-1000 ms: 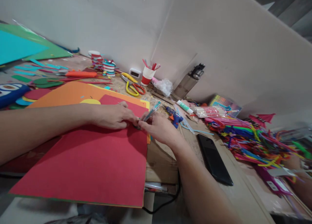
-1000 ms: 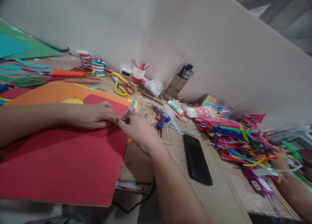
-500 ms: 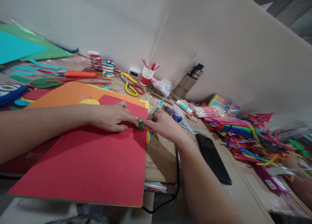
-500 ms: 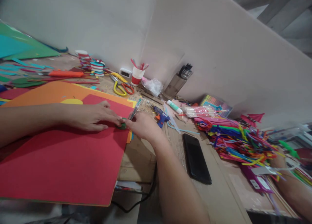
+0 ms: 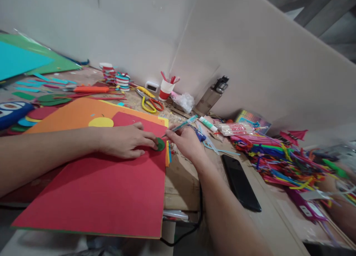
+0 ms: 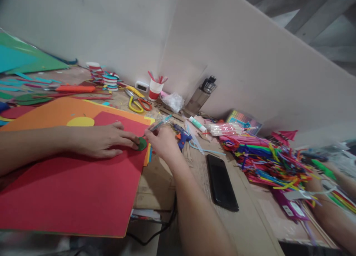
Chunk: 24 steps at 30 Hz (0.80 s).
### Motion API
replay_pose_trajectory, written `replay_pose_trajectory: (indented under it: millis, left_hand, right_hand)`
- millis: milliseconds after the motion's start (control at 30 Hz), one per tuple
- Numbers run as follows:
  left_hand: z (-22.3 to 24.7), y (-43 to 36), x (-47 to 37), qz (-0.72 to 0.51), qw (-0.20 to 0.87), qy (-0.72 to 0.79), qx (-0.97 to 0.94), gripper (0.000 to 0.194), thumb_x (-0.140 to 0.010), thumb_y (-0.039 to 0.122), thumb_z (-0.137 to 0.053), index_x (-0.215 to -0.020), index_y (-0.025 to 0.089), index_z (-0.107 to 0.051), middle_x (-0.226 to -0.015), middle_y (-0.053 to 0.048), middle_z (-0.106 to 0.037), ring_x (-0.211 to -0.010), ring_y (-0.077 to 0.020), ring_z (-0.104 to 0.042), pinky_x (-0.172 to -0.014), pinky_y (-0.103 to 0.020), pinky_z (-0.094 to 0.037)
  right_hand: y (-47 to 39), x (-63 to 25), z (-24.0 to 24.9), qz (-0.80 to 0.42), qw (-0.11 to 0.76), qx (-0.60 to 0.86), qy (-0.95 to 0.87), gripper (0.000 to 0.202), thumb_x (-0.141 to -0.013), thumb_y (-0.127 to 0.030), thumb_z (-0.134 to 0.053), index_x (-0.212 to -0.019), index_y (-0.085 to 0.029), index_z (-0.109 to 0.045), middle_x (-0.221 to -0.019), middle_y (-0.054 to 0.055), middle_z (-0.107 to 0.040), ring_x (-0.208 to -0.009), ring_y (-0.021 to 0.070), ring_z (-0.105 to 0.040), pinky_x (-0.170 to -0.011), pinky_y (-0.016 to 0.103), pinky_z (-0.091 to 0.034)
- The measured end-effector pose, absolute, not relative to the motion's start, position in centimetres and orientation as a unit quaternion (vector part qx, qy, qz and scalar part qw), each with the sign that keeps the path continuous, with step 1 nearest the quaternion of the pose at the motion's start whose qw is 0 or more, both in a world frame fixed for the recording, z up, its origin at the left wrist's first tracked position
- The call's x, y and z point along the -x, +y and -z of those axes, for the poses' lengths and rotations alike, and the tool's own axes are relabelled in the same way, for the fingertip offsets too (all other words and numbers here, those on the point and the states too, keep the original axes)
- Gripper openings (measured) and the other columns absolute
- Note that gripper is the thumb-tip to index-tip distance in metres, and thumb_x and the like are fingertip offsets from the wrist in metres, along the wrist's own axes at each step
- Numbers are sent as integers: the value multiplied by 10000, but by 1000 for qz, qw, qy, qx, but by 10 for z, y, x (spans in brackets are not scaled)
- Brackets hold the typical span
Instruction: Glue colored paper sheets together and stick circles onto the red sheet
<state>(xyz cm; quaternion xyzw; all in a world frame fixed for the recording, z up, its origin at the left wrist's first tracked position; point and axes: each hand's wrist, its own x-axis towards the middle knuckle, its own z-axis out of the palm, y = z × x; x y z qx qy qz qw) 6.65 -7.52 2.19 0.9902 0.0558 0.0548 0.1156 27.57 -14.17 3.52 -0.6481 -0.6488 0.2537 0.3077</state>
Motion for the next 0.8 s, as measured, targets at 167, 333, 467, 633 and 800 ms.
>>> replay_pose_trajectory:
  millis: [167, 333, 467, 633, 800]
  left_hand:
    - [-17, -87, -68, -94, 83, 94, -988, 478, -815, 122, -499, -1248, 288, -615, -1214, -52, -661, -1143, -230, -541, -965, -344, -331]
    - [-8, -99, -70, -79, 63, 113, -988, 447, -843, 115, -450, -1245, 214, -617, -1241, -91, -650, -1129, -233, -557, -972, -381, -321]
    - [-9, -110, -70, -67, 34, 141, -987, 401, -882, 195, -426, -1231, 161, -621, -1247, -123, -640, -1159, -278, -521, -968, -427, -319]
    - [-11, -116, -70, -58, 37, 168, -983, 371, -900, 278, -418, -1149, 149, -661, -1138, -132, -678, -1025, -295, -567, -901, -448, -372]
    - [-9, -111, -70, -67, 77, 159, -982, 432, -891, 278, -413, -1250, 133, -605, -1044, -148, -706, -885, -255, -642, -808, -378, -441]
  right_hand:
    - [-136, -267, -19, -224, 354, 626, -657, 171, -843, -278, -502, -749, -170, -596, -704, 5, -608, -680, 130, -574, -650, 240, -428]
    - [-134, -264, -12, -233, 362, 628, -648, 145, -847, -265, -507, -774, -171, -590, -703, 3, -615, -673, 132, -586, -654, 243, -440]
    - [-131, -264, -8, -240, 336, 638, -650, 151, -858, -282, -507, -799, -175, -595, -711, 12, -637, -680, 138, -596, -645, 245, -446]
    - [-127, -262, -7, -238, 335, 635, -654, 149, -857, -268, -512, -789, -173, -606, -737, 21, -652, -730, 144, -609, -680, 250, -452]
    - [-126, -258, -8, -248, 322, 639, -653, 151, -859, -259, -521, -782, -173, -618, -740, 16, -654, -733, 135, -608, -679, 239, -445]
